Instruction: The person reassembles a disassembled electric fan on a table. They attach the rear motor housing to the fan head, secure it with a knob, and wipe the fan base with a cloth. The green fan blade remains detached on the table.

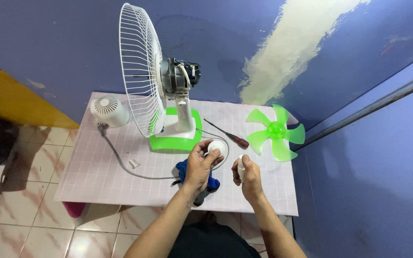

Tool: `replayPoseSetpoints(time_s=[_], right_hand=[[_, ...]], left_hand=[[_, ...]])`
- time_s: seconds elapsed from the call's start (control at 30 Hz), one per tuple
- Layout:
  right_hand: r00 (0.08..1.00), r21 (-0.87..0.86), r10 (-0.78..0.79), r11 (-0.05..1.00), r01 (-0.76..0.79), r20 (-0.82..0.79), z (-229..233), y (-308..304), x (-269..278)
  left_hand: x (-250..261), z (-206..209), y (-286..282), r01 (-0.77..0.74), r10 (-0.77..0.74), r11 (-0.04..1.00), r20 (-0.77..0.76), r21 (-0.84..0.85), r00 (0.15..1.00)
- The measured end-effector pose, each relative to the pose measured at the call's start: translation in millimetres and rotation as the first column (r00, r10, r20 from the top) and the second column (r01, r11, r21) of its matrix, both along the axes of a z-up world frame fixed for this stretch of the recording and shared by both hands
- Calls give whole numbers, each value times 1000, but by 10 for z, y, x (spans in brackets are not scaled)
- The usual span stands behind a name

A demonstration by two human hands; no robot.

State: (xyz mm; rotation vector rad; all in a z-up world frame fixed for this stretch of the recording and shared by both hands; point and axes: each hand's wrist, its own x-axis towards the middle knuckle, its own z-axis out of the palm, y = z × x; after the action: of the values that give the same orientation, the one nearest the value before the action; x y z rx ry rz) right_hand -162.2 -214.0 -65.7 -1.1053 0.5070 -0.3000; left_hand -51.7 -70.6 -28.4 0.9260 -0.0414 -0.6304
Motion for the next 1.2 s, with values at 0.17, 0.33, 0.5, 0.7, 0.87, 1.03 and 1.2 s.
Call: replayPoseSetpoints(time_s=[0.17, 0.33, 0.5, 0.7, 0.87, 1.03, 1.2], right_hand=[[996, -147, -54, 988, 43, -68, -535, -166, 117], [957, -782, -221, 623, -8, -186, -1260, -452, 252], [871, -795, -341, 601, -87, -354, -1727, -633, 351], [815, -713, -345, 691, -116, -467, -1768, -622, 330], [802, -988, -583, 144, -53, -128, -1400, -374, 286], [927, -925, -313, 371, -80, -206, -1128, 247, 346], [941, -923, 1, 194, -332, -338, -1086, 884, 536]], left_hand=[[82, -241, 84, -101, 99, 991, 25, 89, 995], [131, -476, 207, -145, 138, 976, 52, 166, 989], [162, -556, 355, -152, 140, 973, 83, 172, 987], [233, -631, 544, -143, 127, 955, 78, 259, 989], [271, -692, 661, -119, 111, 962, 44, 246, 993], [369, -705, 723, -76, 67, 968, 44, 240, 997], [476, -634, 766, -11, -16, 977, 126, 212, 992]])
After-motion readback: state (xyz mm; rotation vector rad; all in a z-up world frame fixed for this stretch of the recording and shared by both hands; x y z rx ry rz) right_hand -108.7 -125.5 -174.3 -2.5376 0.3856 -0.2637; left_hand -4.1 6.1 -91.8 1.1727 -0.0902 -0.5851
